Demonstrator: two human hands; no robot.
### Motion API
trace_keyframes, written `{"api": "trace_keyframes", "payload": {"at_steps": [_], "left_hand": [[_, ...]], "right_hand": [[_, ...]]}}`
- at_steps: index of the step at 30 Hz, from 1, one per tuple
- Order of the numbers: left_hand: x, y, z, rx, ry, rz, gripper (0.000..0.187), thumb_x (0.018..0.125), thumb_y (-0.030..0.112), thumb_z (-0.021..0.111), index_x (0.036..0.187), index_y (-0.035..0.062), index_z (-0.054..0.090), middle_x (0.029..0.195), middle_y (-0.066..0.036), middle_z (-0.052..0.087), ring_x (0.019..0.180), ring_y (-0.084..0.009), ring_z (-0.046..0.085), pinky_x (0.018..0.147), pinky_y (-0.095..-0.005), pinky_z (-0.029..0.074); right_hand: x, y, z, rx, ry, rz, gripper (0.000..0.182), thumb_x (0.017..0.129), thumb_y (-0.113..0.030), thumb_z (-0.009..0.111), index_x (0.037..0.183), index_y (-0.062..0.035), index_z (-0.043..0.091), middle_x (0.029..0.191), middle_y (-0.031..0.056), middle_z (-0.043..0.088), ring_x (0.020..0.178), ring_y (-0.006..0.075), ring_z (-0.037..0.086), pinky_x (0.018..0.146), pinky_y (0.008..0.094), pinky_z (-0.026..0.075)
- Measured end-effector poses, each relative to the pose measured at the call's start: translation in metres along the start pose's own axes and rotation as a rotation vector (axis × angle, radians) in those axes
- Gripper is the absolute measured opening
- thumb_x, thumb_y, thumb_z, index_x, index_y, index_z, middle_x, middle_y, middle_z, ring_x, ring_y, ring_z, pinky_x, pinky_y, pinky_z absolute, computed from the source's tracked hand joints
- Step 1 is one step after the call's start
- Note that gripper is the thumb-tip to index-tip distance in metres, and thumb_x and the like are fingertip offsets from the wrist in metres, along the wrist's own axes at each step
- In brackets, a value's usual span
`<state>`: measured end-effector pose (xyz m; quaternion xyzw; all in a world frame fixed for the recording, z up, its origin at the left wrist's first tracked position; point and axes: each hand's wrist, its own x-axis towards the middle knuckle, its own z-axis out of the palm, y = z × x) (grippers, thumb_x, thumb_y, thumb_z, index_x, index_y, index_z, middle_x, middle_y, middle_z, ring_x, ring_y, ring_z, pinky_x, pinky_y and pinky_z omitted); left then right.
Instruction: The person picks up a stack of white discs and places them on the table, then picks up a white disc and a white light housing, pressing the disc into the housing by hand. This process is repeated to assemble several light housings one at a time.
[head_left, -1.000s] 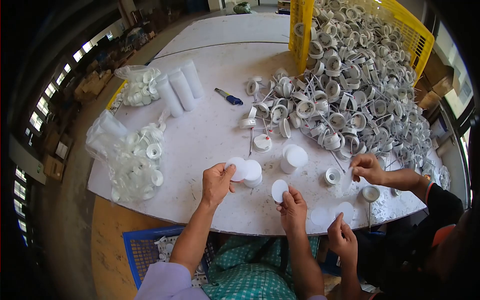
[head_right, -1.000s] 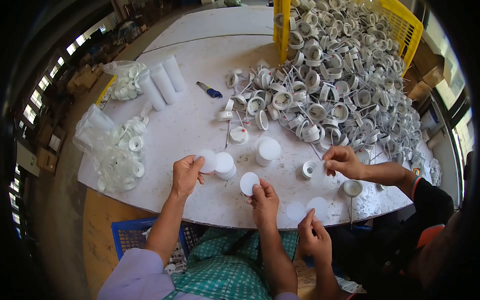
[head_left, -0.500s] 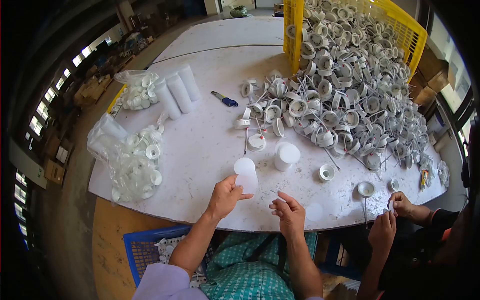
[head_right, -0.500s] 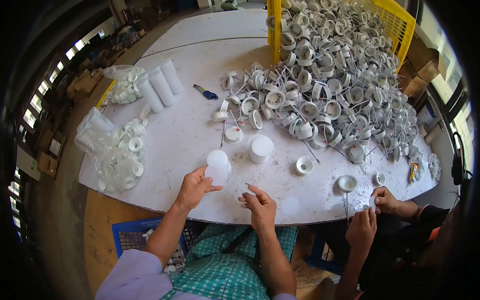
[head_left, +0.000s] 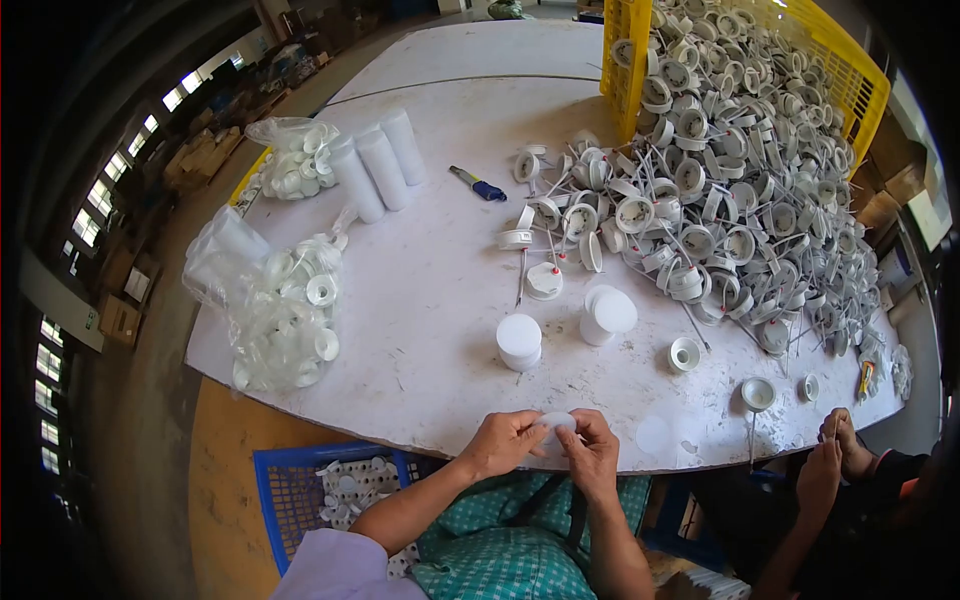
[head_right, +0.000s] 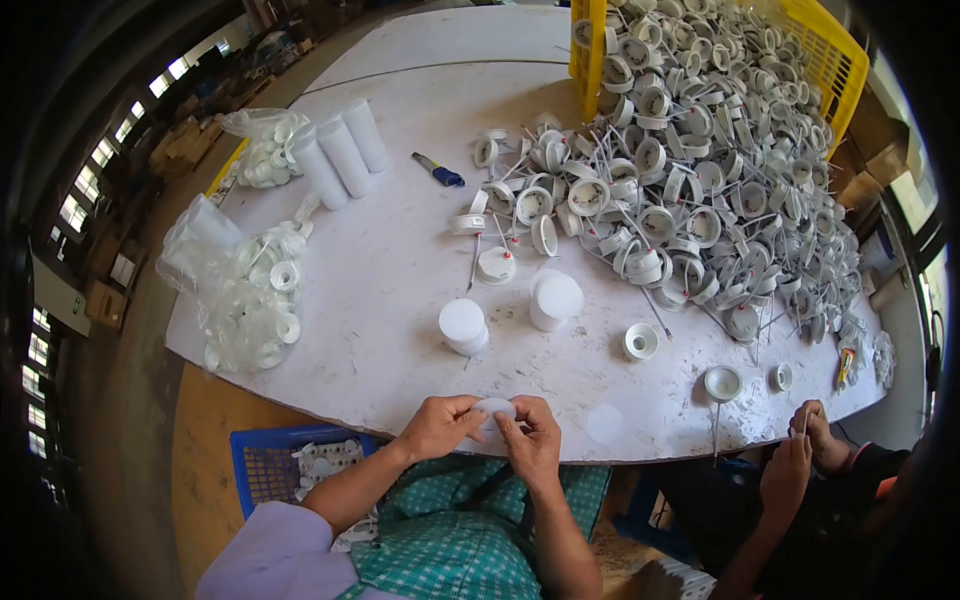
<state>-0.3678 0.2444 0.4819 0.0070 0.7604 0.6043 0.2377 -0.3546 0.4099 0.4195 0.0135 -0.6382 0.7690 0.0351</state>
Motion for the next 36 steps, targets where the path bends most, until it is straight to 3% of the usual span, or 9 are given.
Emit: {"api": "trace_keyframes", "payload": {"at_steps": [2, 4, 6, 9, 15, 18, 22, 28, 36], "left_hand": [[0.003, 0.012, -0.017, 0.139, 0.007, -0.03, 0.028, 0.09, 0.02, 0.063, 0.11, -0.0004, 0.063, 0.089, -0.01, 0.069, 0.071, -0.0117, 0.065, 0.064, -0.0243, 0.052], [0.013, 0.014, -0.04, 0.264, 0.466, 0.195, 0.037, 0.083, 0.023, 0.071, 0.108, -0.0026, 0.063, 0.093, -0.012, 0.069, 0.073, -0.0145, 0.067, 0.066, -0.0264, 0.053], [0.038, 0.017, -0.065, 0.326, 0.698, 0.244, 0.04, 0.077, 0.024, 0.077, 0.101, -0.0046, 0.063, 0.097, -0.016, 0.069, 0.073, -0.0173, 0.067, 0.066, -0.0282, 0.054], [0.068, 0.02, -0.079, 0.328, 0.546, 0.083, 0.037, 0.075, 0.025, 0.079, 0.09, -0.0043, 0.061, 0.098, -0.019, 0.068, 0.072, -0.0193, 0.068, 0.065, -0.03, 0.054], [0.083, 0.009, -0.089, 0.297, 0.478, 0.062, 0.031, 0.075, 0.023, 0.079, 0.077, 0.0006, 0.057, 0.081, -0.014, 0.067, 0.068, -0.0143, 0.064, 0.058, -0.0277, 0.052], [0.08, 0.013, -0.091, 0.258, 0.488, 0.05, 0.028, 0.076, 0.021, 0.078, 0.077, 0.0016, 0.057, 0.07, -0.007, 0.063, 0.063, -0.009, 0.057, 0.055, -0.0241, 0.047], [0.073, 0.008, -0.1, 0.249, 0.511, 0.102, 0.031, 0.078, 0.027, 0.075, 0.079, 0.0, 0.06, 0.07, -0.008, 0.063, 0.06, -0.0128, 0.057, 0.055, -0.0281, 0.047], [0.051, 0.024, -0.102, 0.13, 0.514, 0.081, 0.03, 0.086, 0.027, 0.065, 0.079, -0.0028, 0.063, 0.062, -0.004, 0.057, 0.058, -0.0079, 0.047, 0.051, -0.0271, 0.039], [0.038, 0.018, -0.097, 0.168, 0.492, 0.108, 0.032, 0.094, 0.02, 0.051, 0.07, -0.0007, 0.048, 0.057, -0.004, 0.046, 0.056, -0.0105, 0.04, 0.052, -0.0296, 0.037]], "right_hand": [[0.002, -0.013, 0.001, 0.061, 0.038, 0.13, 0.02, 0.085, -0.013, 0.07, 0.097, -0.0002, 0.06, 0.08, 0.0029, 0.061, 0.068, 0.0071, 0.054, 0.056, 0.0206, 0.044], [0.007, -0.016, -0.005, 0.21, 0.124, 0.275, 0.019, 0.086, -0.013, 0.069, 0.097, -0.0005, 0.059, 0.08, 0.0019, 0.061, 0.067, 0.0062, 0.054, 0.057, 0.0202, 0.045], [0.011, -0.014, -0.009, 0.157, 0.128, 0.294, 0.017, 0.087, -0.014, 0.068, 0.094, -0.001, 0.059, 0.08, 0.0013, 0.061, 0.067, 0.0056, 0.054, 0.057, 0.02, 0.046], [0.014, -0.009, -0.01, 0.11, 0.137, 0.279, 0.017, 0.087, -0.014, 0.068, 0.094, -0.0012, 0.059, 0.079, 0.0006, 0.061, 0.066, 0.0055, 0.053, 0.057, 0.0199, 0.045], [0.013, -0.008, -0.009, 0.046, 0.123, 0.279, 0.014, 0.088, -0.012, 0.066, 0.094, -0.0015, 0.058, 0.079, -0.0005, 0.06, 0.067, 0.0047, 0.052, 0.058, 0.0195, 0.045], [0.014, -0.009, -0.007, 0.048, 0.116, 0.286, 0.015, 0.088, -0.012, 0.066, 0.094, -0.0013, 0.058, 0.079, -0.0005, 0.06, 0.067, 0.0045, 0.052, 0.058, 0.0194, 0.045], [0.014, -0.012, -0.008, 0.052, 0.137, 0.284, 0.015, 0.089, -0.012, 0.066, 0.094, -0.0009, 0.058, 0.078, 0.0001, 0.06, 0.065, 0.0049, 0.052, 0.057, 0.0196, 0.045], [0.015, -0.012, -0.014, 0.045, 0.122, 0.282, 0.015, 0.09, -0.013, 0.064, 0.094, 0.0009, 0.06, 0.077, 0.0013, 0.06, 0.061, 0.0068, 0.053, 0.055, 0.0209, 0.046], [0.014, -0.008, -0.013, 0.069, 0.09, 0.267, 0.016, 0.091, -0.013, 0.062, 0.097, 0.0023, 0.061, 0.079, 0.0023, 0.061, 0.061, 0.0081, 0.053, 0.056, 0.0219, 0.046]]}}
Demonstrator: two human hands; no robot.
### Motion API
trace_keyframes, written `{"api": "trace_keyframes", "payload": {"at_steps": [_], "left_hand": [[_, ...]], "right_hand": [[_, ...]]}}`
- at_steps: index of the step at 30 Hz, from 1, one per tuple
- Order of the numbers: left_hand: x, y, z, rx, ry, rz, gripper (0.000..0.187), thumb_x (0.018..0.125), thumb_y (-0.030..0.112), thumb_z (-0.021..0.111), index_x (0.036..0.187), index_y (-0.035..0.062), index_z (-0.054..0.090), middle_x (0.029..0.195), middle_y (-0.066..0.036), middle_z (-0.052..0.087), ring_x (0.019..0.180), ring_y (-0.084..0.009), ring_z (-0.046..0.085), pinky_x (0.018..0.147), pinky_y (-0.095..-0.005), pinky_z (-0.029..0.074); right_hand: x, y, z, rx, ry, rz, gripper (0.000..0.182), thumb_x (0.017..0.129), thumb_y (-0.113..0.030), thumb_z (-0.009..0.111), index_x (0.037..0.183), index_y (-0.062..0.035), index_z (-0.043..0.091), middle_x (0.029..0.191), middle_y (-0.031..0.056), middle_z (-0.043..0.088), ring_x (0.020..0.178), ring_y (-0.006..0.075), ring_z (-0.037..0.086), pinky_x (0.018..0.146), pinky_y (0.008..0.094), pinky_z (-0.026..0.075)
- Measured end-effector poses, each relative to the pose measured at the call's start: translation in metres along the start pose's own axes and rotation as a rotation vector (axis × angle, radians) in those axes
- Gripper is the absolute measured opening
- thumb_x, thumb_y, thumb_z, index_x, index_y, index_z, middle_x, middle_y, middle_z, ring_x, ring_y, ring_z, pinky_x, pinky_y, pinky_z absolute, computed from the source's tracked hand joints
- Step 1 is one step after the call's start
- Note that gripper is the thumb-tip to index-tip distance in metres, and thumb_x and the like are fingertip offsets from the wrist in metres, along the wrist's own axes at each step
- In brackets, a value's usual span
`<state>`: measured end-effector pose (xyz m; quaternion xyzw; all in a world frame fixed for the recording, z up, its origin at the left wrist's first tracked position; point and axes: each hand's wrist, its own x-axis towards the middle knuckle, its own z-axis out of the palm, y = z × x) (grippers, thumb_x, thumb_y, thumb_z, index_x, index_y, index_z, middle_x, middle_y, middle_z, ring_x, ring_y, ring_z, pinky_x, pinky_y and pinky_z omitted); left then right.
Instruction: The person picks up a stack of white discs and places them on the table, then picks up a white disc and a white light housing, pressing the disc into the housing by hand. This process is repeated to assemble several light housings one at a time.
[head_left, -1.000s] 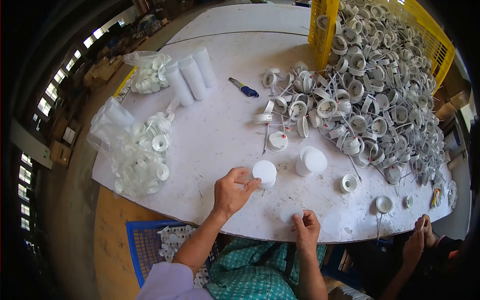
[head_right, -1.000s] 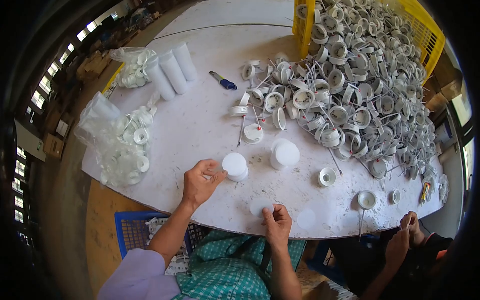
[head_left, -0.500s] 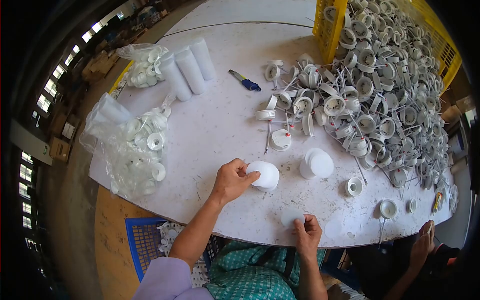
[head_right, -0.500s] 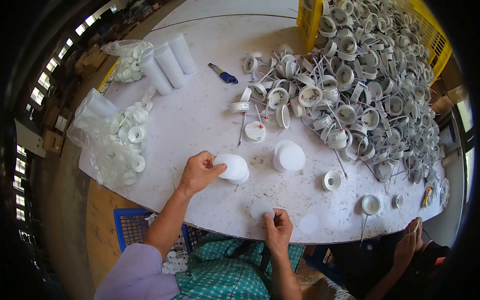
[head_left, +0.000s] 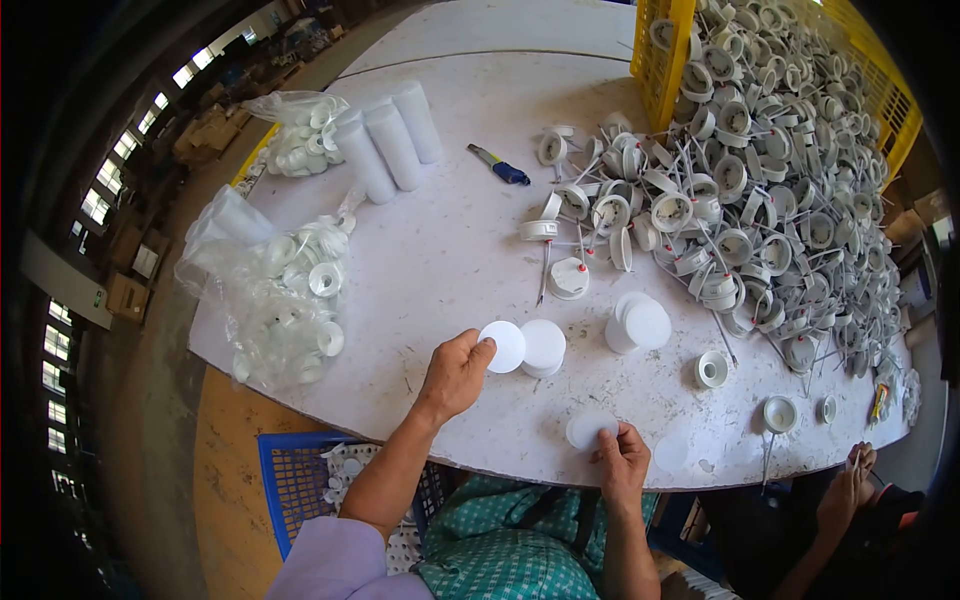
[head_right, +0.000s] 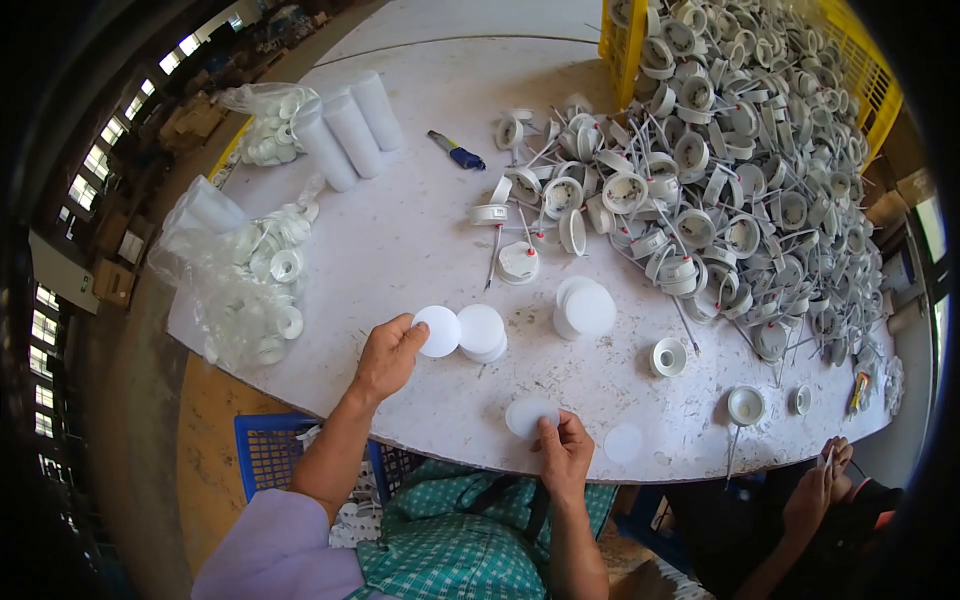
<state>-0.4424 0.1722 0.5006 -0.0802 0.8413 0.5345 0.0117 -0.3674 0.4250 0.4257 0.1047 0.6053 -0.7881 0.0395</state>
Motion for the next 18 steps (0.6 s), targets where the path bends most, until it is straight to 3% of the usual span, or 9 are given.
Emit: {"api": "trace_keyframes", "payload": {"at_steps": [4, 7, 9, 12, 18], "left_hand": [[-0.007, 0.005, 0.001, 0.056, -0.015, 0.02, 0.031, 0.094, 0.019, 0.048, 0.071, -0.0008, 0.047, 0.058, -0.007, 0.049, 0.057, -0.0119, 0.04, 0.054, -0.0307, 0.038], [-0.014, 0.013, 0.001, 0.091, -0.005, 0.078, 0.03, 0.094, 0.017, 0.046, 0.071, -0.0014, 0.046, 0.06, -0.009, 0.053, 0.058, -0.0128, 0.049, 0.054, -0.0305, 0.04], [-0.02, 0.019, 0.001, -0.046, -0.06, -0.008, 0.028, 0.095, 0.015, 0.044, 0.073, -0.0025, 0.048, 0.066, -0.013, 0.058, 0.063, -0.0161, 0.063, 0.053, -0.0288, 0.042], [-0.038, 0.026, 0.006, -0.139, -0.159, -0.028, 0.027, 0.095, 0.014, 0.043, 0.077, -0.0031, 0.051, 0.068, -0.015, 0.062, 0.069, -0.0212, 0.069, 0.053, -0.0272, 0.044], [-0.061, 0.009, 0.037, -0.106, -0.349, -0.077, 0.027, 0.096, 0.016, 0.044, 0.08, -0.0036, 0.053, 0.062, -0.015, 0.061, 0.067, -0.0207, 0.069, 0.051, -0.0281, 0.046]], "right_hand": [[-0.002, 0.0, 0.0, 0.011, 0.01, 0.015, 0.017, 0.092, -0.013, 0.061, 0.098, 0.0029, 0.061, 0.08, 0.0031, 0.062, 0.063, 0.0086, 0.054, 0.057, 0.0224, 0.047], [-0.001, -0.002, 0.0, 0.048, 0.021, 0.043, 0.017, 0.092, -0.013, 0.06, 0.099, 0.0028, 0.061, 0.081, 0.0037, 0.062, 0.064, 0.0087, 0.055, 0.057, 0.0226, 0.047], [-0.001, -0.002, -0.002, 0.08, 0.029, 0.062, 0.017, 0.092, -0.013, 0.06, 0.098, 0.0025, 0.061, 0.081, 0.0042, 0.063, 0.064, 0.0088, 0.055, 0.057, 0.0227, 0.047], [-0.001, -0.003, 0.0, 0.27, 0.031, 0.146, 0.015, 0.092, -0.012, 0.059, 0.098, 0.0016, 0.061, 0.081, 0.0051, 0.063, 0.063, 0.0094, 0.055, 0.056, 0.0226, 0.048], [-0.006, -0.008, 0.009, 0.434, 0.014, 0.215, 0.012, 0.091, -0.01, 0.06, 0.097, 0.0007, 0.06, 0.081, 0.0055, 0.063, 0.061, 0.0089, 0.056, 0.054, 0.0222, 0.049]]}}
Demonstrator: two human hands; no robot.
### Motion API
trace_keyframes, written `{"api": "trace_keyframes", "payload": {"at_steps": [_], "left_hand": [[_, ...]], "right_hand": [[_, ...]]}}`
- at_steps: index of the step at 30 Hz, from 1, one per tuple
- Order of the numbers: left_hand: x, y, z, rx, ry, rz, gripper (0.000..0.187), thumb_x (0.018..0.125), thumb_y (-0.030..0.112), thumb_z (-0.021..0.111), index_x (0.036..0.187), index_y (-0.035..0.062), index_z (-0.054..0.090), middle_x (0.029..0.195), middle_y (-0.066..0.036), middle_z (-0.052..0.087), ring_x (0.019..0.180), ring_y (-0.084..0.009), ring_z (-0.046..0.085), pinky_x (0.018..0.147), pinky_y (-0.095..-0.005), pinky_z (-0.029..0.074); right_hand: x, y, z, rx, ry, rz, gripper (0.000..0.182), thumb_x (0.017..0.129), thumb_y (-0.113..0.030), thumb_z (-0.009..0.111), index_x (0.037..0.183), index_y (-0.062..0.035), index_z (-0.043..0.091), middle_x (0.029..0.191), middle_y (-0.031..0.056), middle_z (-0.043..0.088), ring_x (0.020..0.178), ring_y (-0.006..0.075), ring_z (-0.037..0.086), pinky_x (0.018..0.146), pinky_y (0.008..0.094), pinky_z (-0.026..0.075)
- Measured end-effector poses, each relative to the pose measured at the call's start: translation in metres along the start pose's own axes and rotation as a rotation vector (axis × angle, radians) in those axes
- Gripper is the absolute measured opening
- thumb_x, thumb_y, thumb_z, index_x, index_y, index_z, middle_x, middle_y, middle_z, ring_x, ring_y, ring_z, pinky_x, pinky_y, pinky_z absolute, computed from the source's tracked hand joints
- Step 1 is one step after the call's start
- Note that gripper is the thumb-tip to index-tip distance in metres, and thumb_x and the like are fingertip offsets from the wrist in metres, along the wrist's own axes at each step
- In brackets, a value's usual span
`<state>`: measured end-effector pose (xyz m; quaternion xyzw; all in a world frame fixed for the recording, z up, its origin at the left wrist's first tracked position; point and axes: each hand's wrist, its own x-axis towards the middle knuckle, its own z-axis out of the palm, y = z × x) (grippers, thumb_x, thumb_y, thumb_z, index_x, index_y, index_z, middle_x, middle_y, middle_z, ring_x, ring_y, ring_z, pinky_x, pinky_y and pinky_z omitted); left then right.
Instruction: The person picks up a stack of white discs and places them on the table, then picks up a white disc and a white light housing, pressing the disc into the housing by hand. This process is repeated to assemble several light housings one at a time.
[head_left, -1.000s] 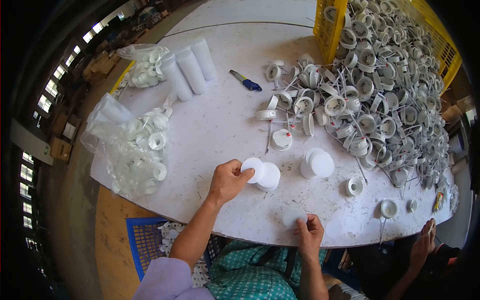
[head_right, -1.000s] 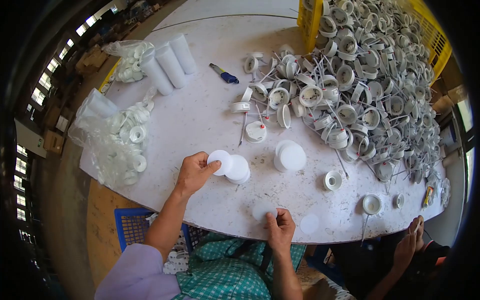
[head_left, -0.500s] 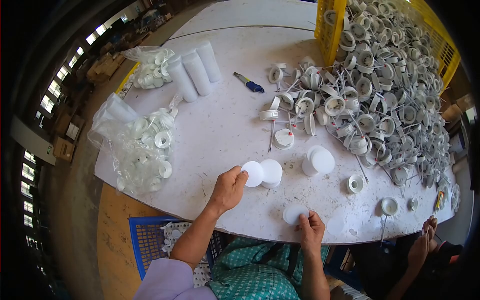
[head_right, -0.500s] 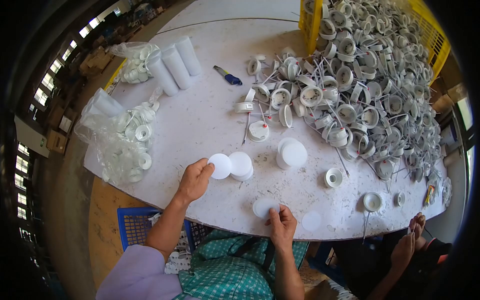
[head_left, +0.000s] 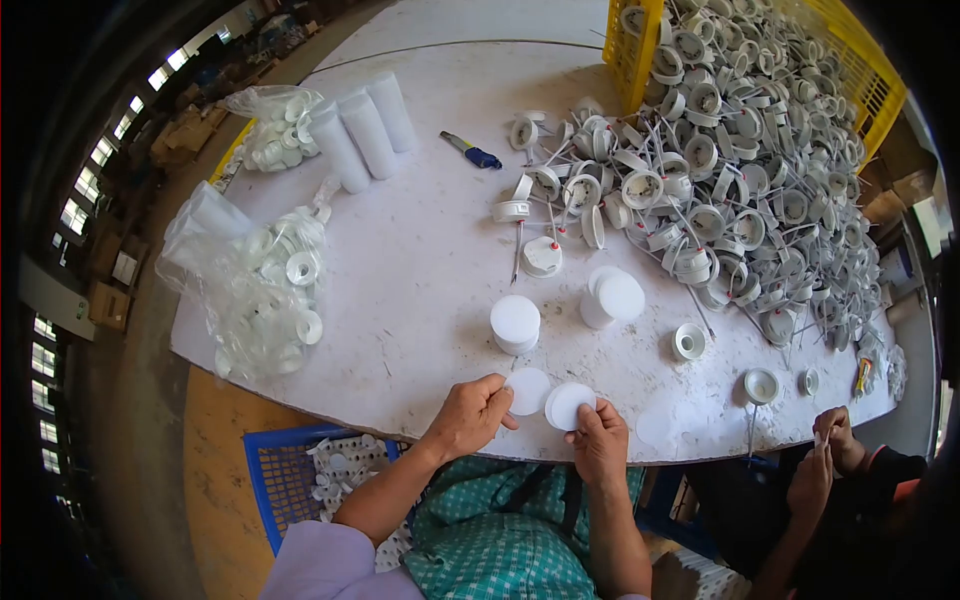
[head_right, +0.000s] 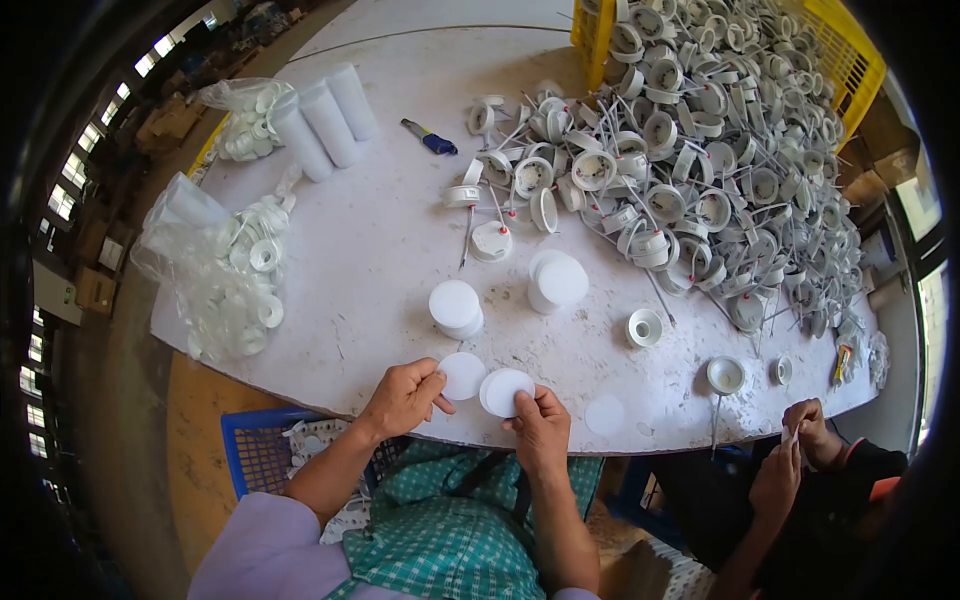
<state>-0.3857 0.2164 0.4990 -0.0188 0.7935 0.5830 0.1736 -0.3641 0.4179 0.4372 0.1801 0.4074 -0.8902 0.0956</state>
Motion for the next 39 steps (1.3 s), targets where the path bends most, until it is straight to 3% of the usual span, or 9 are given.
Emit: {"api": "trace_keyframes", "payload": {"at_steps": [7, 15, 21, 23, 26, 29, 33, 38, 39], "left_hand": [[-0.006, 0.002, 0.015, -0.104, -0.06, -0.008, 0.025, 0.096, 0.016, 0.048, 0.088, -0.0054, 0.058, 0.072, -0.011, 0.064, 0.063, -0.0153, 0.067, 0.046, -0.0222, 0.046], [-0.009, -0.001, 0.021, -0.127, -0.085, 0.017, 0.025, 0.094, 0.019, 0.056, 0.093, -0.0064, 0.059, 0.072, -0.013, 0.067, 0.058, -0.0118, 0.064, 0.045, -0.0219, 0.046], [-0.007, -0.015, 0.013, -0.225, -0.041, -0.013, 0.023, 0.094, 0.017, 0.057, 0.094, -0.0057, 0.059, 0.079, -0.011, 0.067, 0.064, -0.0139, 0.067, 0.047, -0.0226, 0.048], [-0.007, -0.022, 0.006, -0.262, -0.003, -0.016, 0.023, 0.094, 0.016, 0.056, 0.096, -0.0062, 0.059, 0.081, -0.012, 0.067, 0.064, -0.0143, 0.067, 0.046, -0.0224, 0.048], [-0.01, -0.031, -0.003, -0.329, 0.085, -0.013, 0.024, 0.094, 0.013, 0.054, 0.106, -0.0078, 0.056, 0.085, -0.014, 0.067, 0.064, -0.0154, 0.068, 0.046, -0.0215, 0.048], [-0.013, -0.04, -0.009, -0.317, 0.127, 0.022, 0.037, 0.095, 0.009, 0.049, 0.127, -0.0084, 0.043, 0.089, -0.016, 0.067, 0.064, -0.0166, 0.067, 0.048, -0.0211, 0.051], [-0.021, -0.042, -0.011, -0.262, 0.164, -0.032, 0.036, 0.094, 0.007, 0.047, 0.127, -0.0078, 0.046, 0.092, -0.016, 0.066, 0.066, -0.0183, 0.067, 0.051, -0.0212, 0.052], [-0.02, -0.053, 0.001, -0.196, -0.013, 0.035, 0.026, 0.092, 0.009, 0.049, 0.107, -0.0057, 0.065, 0.09, -0.015, 0.068, 0.07, -0.0159, 0.066, 0.06, -0.025, 0.053], [-0.021, -0.043, 0.005, -0.194, -0.036, 0.017, 0.026, 0.091, 0.015, 0.057, 0.105, -0.0054, 0.066, 0.087, -0.012, 0.068, 0.068, -0.0117, 0.062, 0.061, -0.0245, 0.051]], "right_hand": [[-0.007, 0.005, 0.006, -0.003, -0.014, 0.008, 0.013, 0.091, -0.011, 0.061, 0.097, 0.0001, 0.061, 0.082, 0.0049, 0.063, 0.063, 0.0086, 0.057, 0.054, 0.0223, 0.051], [-0.013, 0.009, 0.008, -0.034, -0.006, 0.044, 0.013, 0.091, -0.013, 0.061, 0.093, -0.0001, 0.061, 0.082, 0.0047, 0.063, 0.065, 0.0085, 0.058, 0.055, 0.0219, 0.052], [-0.014, 0.011, 0.008, 0.011, -0.022, 0.056, 0.016, 0.092, -0.012, 0.059, 0.101, 0.0008, 0.059, 0.086, 0.0056, 0.063, 0.067, 0.0094, 0.059, 0.056, 0.0215, 0.052], [-0.014, 0.009, 0.009, -0.019, 0.006, 0.023, 0.022, 0.093, -0.011, 0.056, 0.111, 0.0025, 0.056, 0.096, 0.0079, 0.063, 0.073, 0.0108, 0.061, 0.057, 0.0218, 0.052], [-0.013, 0.006, 0.009, -0.039, 0.011, 0.008, 0.03, 0.094, -0.01, 0.053, 0.121, 0.0038, 0.052, 0.105, 0.0102, 0.062, 0.08, 0.013, 0.062, 0.058, 0.0224, 0.052], [-0.015, 0.002, 0.011, -0.061, 0.023, 0.034, 0.034, 0.096, -0.011, 0.051, 0.126, 0.0037, 0.048, 0.11, 0.0112, 0.061, 0.085, 0.0148, 0.062, 0.061, 0.0232, 0.054], [-0.015, 0.006, 0.007, -0.092, -0.008, 0.009, 0.034, 0.097, -0.014, 0.049, 0.127, 0.0033, 0.047, 0.11, 0.0113, 0.061, 0.085, 0.0151, 0.063, 0.063, 0.0238, 0.055], [-0.019, 0.008, 0.009, -0.084, -0.042, 0.001, 0.033, 0.097, -0.015, 0.047, 0.124, 0.0033, 0.048, 0.109, 0.0117, 0.061, 0.086, 0.0145, 0.063, 0.065, 0.0238, 0.056], [-0.02, 0.009, 0.008, -0.087, -0.043, 0.005, 0.033, 0.097, -0.015, 0.047, 0.124, 0.0033, 0.048, 0.109, 0.0117, 0.061, 0.086, 0.0145, 0.063, 0.065, 0.0238, 0.056]]}}
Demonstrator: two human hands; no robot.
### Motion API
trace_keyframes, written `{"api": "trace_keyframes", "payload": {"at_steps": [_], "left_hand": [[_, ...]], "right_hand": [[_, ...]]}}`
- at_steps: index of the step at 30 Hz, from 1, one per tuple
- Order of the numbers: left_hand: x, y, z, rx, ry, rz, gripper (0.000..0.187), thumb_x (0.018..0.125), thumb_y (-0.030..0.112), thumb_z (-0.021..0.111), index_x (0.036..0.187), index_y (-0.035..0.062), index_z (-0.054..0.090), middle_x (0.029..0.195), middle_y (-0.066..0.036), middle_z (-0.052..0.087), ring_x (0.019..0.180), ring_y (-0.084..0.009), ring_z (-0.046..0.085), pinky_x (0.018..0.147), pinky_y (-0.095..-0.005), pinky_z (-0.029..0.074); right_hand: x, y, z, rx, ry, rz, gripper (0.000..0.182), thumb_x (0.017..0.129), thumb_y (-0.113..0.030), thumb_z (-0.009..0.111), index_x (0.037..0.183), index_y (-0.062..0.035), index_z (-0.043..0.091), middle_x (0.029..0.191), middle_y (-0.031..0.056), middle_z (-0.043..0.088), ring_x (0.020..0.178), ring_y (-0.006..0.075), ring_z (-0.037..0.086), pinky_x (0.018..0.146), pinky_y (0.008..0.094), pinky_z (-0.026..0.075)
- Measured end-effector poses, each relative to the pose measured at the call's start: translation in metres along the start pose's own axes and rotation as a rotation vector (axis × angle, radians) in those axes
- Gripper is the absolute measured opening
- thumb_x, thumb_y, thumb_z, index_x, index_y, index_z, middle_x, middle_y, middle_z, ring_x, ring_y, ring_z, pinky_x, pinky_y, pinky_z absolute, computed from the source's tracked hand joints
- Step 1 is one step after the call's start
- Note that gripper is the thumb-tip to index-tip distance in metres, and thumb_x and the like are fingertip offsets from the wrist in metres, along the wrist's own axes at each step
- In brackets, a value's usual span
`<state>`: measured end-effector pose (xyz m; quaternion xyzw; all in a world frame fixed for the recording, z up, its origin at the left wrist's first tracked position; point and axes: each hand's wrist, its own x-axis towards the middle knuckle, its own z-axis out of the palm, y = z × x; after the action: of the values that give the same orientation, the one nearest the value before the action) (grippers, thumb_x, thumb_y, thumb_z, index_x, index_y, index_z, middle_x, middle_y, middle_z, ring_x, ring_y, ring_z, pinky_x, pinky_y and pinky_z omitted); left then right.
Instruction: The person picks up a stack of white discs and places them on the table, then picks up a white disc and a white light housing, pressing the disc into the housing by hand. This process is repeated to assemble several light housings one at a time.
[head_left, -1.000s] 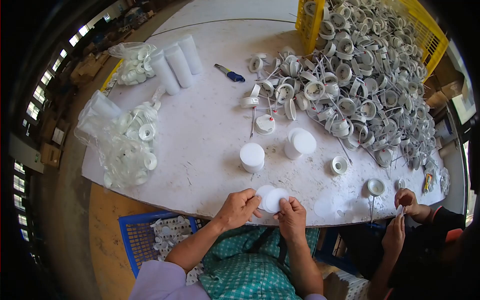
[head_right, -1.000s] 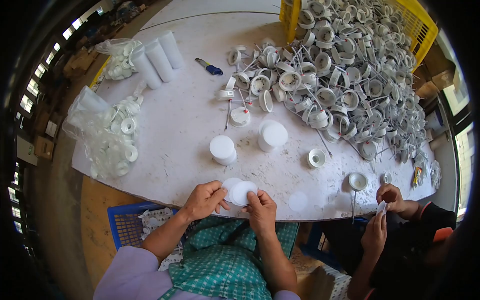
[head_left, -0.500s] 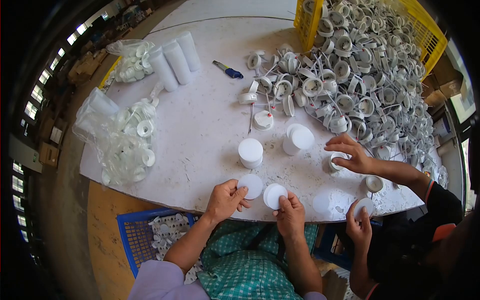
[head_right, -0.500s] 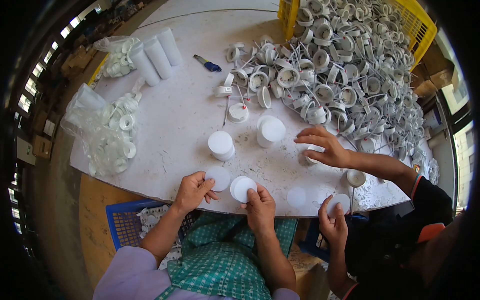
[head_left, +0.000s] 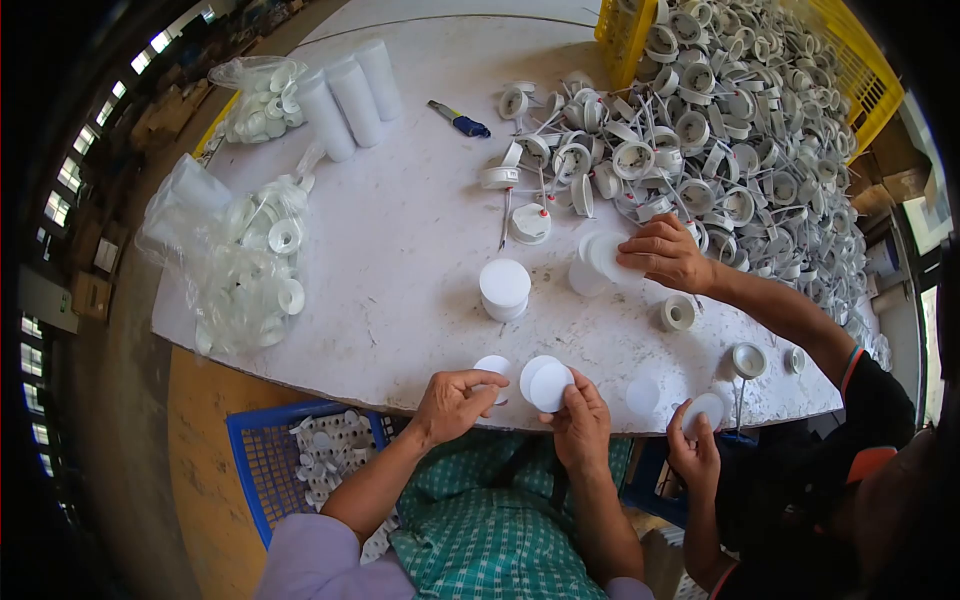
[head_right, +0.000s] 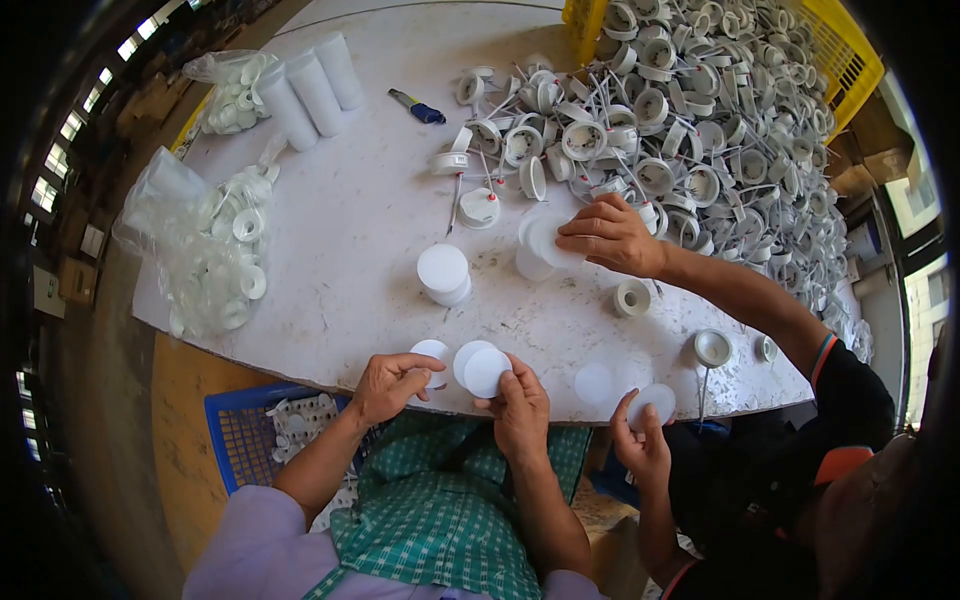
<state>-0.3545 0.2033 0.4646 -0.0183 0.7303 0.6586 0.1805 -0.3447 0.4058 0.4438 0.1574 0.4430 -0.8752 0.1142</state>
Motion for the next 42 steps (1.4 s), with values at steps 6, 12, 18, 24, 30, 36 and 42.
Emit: {"api": "trace_keyframes", "payload": {"at_steps": [6, 12, 18, 24, 30, 36, 42], "left_hand": [[0.011, 0.009, 0.024, 0.086, 0.007, 0.021, 0.032, 0.087, 0.023, 0.068, 0.099, -0.006, 0.068, 0.078, -0.007, 0.068, 0.062, -0.0078, 0.059, 0.056, -0.0219, 0.049], [0.009, 0.01, 0.025, 0.004, 0.058, -0.092, 0.03, 0.089, 0.022, 0.065, 0.094, -0.0074, 0.069, 0.075, -0.01, 0.067, 0.061, -0.0104, 0.061, 0.052, -0.0227, 0.051], [0.005, 0.005, 0.016, -0.201, 0.056, -0.068, 0.031, 0.091, 0.019, 0.062, 0.1, -0.0104, 0.065, 0.082, -0.011, 0.067, 0.062, -0.0117, 0.063, 0.053, -0.0227, 0.054], [0.003, 0.005, 0.019, -0.242, 0.028, -0.052, 0.027, 0.09, 0.011, 0.06, 0.103, -0.0123, 0.062, 0.09, -0.014, 0.067, 0.071, -0.0151, 0.066, 0.058, -0.0245, 0.057], [-0.001, 0.007, 0.022, -0.199, 0.031, -0.027, 0.027, 0.084, 0.004, 0.06, 0.106, -0.0111, 0.062, 0.09, -0.013, 0.068, 0.075, -0.0152, 0.067, 0.067, -0.0248, 0.055], [-0.004, 0.007, 0.026, -0.127, 0.013, -0.066, 0.026, 0.084, 0.003, 0.061, 0.105, -0.0114, 0.062, 0.091, -0.014, 0.068, 0.077, -0.0153, 0.067, 0.07, -0.0246, 0.055], [-0.007, 0.01, 0.029, -0.1, 0.013, -0.096, 0.023, 0.088, 0.004, 0.06, 0.104, -0.0126, 0.062, 0.093, -0.015, 0.067, 0.077, -0.015, 0.067, 0.069, -0.023, 0.056]], "right_hand": [[-0.006, 0.006, -0.004, -0.029, -0.052, 0.022, 0.026, 0.095, -0.014, 0.053, 0.115, 0.0031, 0.053, 0.103, 0.0109, 0.062, 0.079, 0.0136, 0.063, 0.063, 0.0245, 0.057], [-0.008, 0.011, -0.007, -0.268, 0.063, -0.076, 0.023, 0.09, -0.013, 0.063, 0.107, 0.0023, 0.057, 0.086, 0.0074, 0.064, 0.072, 0.012, 0.062, 0.056, 0.0223, 0.053], [-0.007, 0.004, -0.017, -0.031, 0.107, 0.047, 0.021, 0.094, -0.015, 0.057, 0.107, 0.0012, 0.056, 0.081, 0.0089, 0.064, 0.064, 0.0142, 0.061, 0.055, 0.0228, 0.051], [-0.01, 0.003, -0.019, 0.036, 0.05, 0.035, 0.02, 0.095, -0.014, 0.053, 0.108, 0.0018, 0.055, 0.088, 0.0109, 0.065, 0.071, 0.0171, 0.066, 0.057, 0.0244, 0.053], [-0.017, -0.001, -0.013, 0.036, 0.118, 0.053, 0.018, 0.093, -0.008, 0.054, 0.108, 0.0026, 0.054, 0.086, 0.012, 0.065, 0.071, 0.0186, 0.067, 0.055, 0.0243, 0.056], [-0.018, 0.007, -0.019, 0.04, 0.054, 0.025, 0.021, 0.089, -0.006, 0.061, 0.107, 0.0024, 0.055, 0.088, 0.011, 0.066, 0.072, 0.0165, 0.067, 0.057, 0.0241, 0.056], [-0.019, 0.009, -0.017, -0.026, 0.049, 0.054, 0.018, 0.093, -0.016, 0.059, 0.1, 0.0005, 0.058, 0.082, 0.0095, 0.066, 0.066, 0.0146, 0.065, 0.055, 0.0236, 0.053]]}}
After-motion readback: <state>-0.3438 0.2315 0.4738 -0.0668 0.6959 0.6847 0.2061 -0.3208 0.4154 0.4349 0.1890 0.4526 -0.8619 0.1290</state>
